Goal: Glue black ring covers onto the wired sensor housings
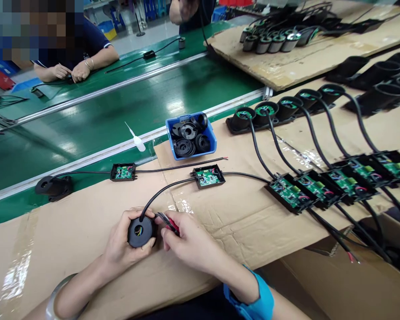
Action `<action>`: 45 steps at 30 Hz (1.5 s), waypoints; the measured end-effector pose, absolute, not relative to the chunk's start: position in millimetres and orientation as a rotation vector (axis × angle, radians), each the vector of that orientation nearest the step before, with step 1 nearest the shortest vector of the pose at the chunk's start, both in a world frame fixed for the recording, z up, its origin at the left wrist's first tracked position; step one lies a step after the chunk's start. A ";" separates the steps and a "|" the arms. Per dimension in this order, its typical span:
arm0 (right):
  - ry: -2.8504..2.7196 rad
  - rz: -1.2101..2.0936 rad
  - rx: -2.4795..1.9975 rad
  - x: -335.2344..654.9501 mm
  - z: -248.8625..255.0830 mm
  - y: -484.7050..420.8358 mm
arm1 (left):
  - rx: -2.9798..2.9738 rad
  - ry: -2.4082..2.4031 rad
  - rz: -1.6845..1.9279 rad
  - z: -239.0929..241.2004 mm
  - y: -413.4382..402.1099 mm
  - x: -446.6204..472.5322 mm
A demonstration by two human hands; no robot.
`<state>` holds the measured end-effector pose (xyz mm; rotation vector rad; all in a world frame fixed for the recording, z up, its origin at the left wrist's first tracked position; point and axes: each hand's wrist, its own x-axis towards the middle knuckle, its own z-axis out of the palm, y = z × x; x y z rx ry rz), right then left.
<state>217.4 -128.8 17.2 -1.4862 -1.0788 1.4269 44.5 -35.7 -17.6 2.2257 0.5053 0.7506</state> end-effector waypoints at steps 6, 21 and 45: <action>-1.137 1.196 -1.655 237.2 17.6 -149.0 | 2.188 0.547 0.680 -11.4 -33.1 40.8; -1.992 0.294 -2.017 228.3 91.0 -50.2 | 2.183 0.544 0.907 -21.3 -24.3 34.6; -2.331 0.196 -1.804 156.8 67.4 98.8 | 2.437 0.705 1.174 43.6 146.3 -97.2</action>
